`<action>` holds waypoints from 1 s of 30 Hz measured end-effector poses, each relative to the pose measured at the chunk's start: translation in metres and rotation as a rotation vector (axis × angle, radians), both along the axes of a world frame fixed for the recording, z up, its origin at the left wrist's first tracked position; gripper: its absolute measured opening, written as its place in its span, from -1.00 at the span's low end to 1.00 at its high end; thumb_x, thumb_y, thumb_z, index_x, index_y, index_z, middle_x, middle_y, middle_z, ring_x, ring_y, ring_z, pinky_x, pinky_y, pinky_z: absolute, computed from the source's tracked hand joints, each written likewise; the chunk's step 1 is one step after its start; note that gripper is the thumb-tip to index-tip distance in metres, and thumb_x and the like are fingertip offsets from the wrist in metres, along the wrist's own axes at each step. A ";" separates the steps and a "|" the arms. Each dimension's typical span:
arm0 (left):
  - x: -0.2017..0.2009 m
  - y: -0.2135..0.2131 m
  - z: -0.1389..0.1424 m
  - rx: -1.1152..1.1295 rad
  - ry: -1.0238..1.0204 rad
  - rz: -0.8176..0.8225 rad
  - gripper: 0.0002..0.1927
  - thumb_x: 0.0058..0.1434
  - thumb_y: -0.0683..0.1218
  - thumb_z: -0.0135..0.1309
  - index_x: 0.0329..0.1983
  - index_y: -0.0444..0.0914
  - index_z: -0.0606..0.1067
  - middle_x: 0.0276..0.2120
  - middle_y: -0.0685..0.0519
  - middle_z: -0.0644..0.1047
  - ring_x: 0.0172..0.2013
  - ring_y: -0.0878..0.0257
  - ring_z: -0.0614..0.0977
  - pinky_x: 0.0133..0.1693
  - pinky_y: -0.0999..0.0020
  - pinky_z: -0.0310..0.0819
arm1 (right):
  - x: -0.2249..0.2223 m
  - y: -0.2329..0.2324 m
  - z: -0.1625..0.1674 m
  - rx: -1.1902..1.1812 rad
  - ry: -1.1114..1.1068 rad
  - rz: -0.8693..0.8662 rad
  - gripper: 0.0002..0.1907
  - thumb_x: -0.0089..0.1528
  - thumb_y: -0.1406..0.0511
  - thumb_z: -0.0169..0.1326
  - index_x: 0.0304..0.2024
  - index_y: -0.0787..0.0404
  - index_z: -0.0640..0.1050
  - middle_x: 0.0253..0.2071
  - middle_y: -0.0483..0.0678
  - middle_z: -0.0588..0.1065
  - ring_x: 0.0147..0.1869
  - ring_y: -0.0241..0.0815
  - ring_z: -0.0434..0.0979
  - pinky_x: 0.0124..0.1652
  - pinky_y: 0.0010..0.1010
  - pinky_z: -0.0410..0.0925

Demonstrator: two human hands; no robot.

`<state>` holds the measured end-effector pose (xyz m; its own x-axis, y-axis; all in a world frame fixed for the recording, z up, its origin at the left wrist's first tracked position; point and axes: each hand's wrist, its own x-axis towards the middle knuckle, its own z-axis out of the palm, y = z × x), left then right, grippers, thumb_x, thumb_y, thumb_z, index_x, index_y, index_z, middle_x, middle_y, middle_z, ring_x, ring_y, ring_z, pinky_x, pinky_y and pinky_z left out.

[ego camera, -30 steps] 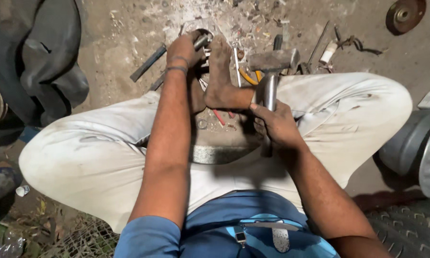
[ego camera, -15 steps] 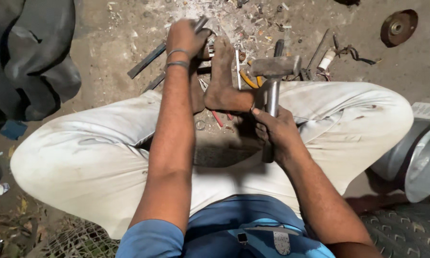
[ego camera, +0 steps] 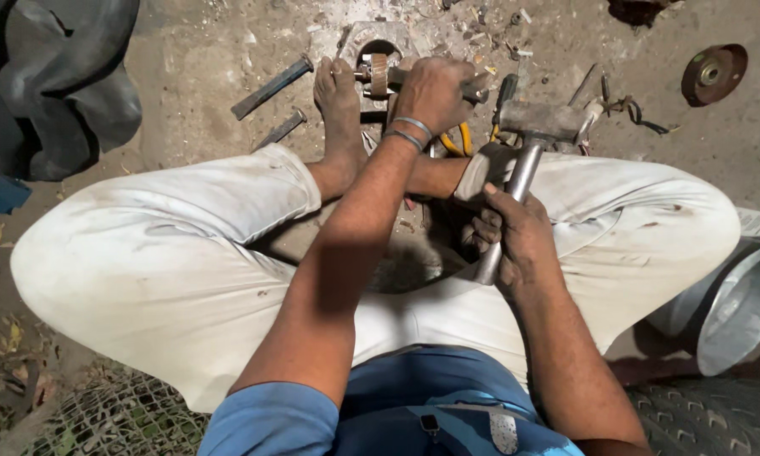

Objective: The person sits on the ground and uses a hammer and chisel to repeatedly strike a small metal component held between their feet. The person adjusts the component's position occasionally while continuing to hammer it.

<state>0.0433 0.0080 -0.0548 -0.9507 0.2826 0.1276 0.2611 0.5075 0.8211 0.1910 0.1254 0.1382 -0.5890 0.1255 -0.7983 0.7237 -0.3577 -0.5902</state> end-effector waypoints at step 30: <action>-0.008 0.002 0.008 0.026 -0.077 0.104 -0.71 -0.13 -0.20 0.28 -0.27 -0.19 0.68 -0.43 -0.11 0.63 -0.31 0.00 0.69 -0.14 0.12 0.58 | -0.002 -0.001 -0.004 0.085 -0.036 0.086 -0.79 0.26 0.33 0.15 -0.31 0.22 0.35 -0.62 -0.18 0.27 -0.67 -0.38 0.20 -0.65 -0.51 0.15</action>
<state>0.0350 0.0103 -0.0463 -0.9820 0.1794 0.0589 0.1436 0.5066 0.8501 0.1888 0.1242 0.1344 -0.5718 0.1436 -0.8078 0.7707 -0.2436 -0.5888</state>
